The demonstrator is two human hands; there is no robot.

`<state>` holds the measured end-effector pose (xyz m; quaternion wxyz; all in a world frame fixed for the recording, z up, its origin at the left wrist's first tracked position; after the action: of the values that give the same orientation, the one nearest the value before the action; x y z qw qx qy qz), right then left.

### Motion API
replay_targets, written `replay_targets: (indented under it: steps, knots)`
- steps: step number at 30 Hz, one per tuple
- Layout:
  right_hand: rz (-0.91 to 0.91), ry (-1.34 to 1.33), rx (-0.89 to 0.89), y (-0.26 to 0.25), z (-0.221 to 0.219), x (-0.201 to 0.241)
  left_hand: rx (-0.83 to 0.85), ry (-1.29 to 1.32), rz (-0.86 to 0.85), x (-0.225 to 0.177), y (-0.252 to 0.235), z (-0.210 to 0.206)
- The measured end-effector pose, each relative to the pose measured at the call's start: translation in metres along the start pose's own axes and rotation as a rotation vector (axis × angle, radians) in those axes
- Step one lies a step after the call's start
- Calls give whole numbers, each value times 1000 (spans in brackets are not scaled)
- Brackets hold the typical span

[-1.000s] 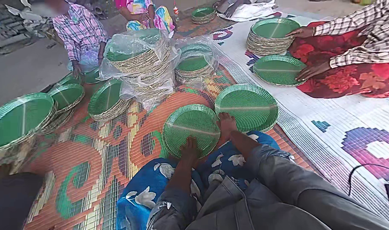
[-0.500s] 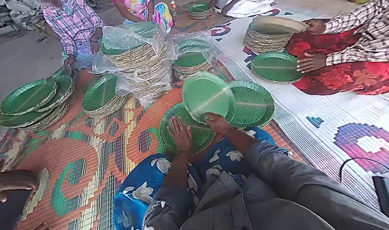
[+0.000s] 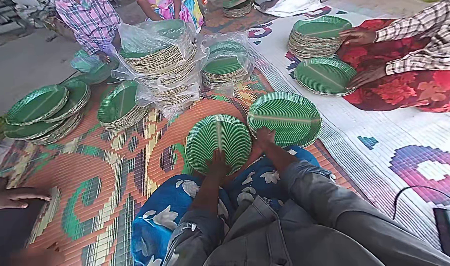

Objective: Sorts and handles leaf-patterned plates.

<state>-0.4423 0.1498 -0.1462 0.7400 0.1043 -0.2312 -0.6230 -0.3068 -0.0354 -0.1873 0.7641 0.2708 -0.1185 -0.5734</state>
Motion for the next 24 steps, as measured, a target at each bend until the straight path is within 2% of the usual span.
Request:
replay_targets:
  steps: [4, 6, 7, 8, 9, 10, 11, 12, 13, 14, 15, 17, 18, 19, 20, 22, 24]
  knots:
    - [-3, -89, -145, -5, 8, -9, 10, 15, 5, -1, -2, 2]
    - [88, -150, -379, -4, 10, -10, -22, 62, 16, -1, 0, 8]
    - [222, -186, -539, -2, 9, -8, -117, 109, 13, -1, 2, 12]
    - [403, -208, -663, 0, 6, -4, -300, 154, -6, -1, 5, 15]
    - [579, -213, -678, 6, 2, 3, -577, 198, -40, 1, 6, 19]
    - [727, -193, -605, 14, -3, 13, -848, 223, -73, 2, 6, 25]
    - [828, -153, -441, 24, -9, 24, -1032, 245, -93, 2, 9, 36]
    - [896, -99, -264, 33, -16, 34, -1124, 253, -100, 3, 14, 45]
    - [959, -37, -133, 39, -25, 41, -1146, 238, -103, 4, 17, 50]
    - [992, 25, -13, 40, -34, 46, -1104, 203, -102, 5, 18, 50]
    - [1006, 60, 65, 39, -41, 48, -991, 161, -96, 5, 17, 46]
    - [929, 110, 173, 33, -44, 44, -546, 96, -35, 3, 12, 34]
    - [852, 112, 184, 29, -41, 39, -291, 53, 14, 2, 9, 27]
    - [771, 75, 124, 24, -35, 35, -123, 19, 46, 1, 5, 17]
    - [674, 18, 25, 19, -28, 30, -36, -1, 60, 1, 4, 10]
    - [394, -53, -105, 8, -14, 20, -8, 15, 75, -1, 4, 6]
    - [133, -43, -68, 0, -11, 9, -9, 34, 81, -1, 6, 8]
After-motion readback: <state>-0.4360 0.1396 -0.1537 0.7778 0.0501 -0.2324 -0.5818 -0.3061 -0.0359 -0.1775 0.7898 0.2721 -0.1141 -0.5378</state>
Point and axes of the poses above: each hand's wrist, its own y-axis away from the middle knuckle, its own z-axis out of the back of the hand, x = y × z, the point moved 3 cm from there along -y, towards the middle knuckle, and after that the axes turned 1 degree about -y, right-handed, at the moved point
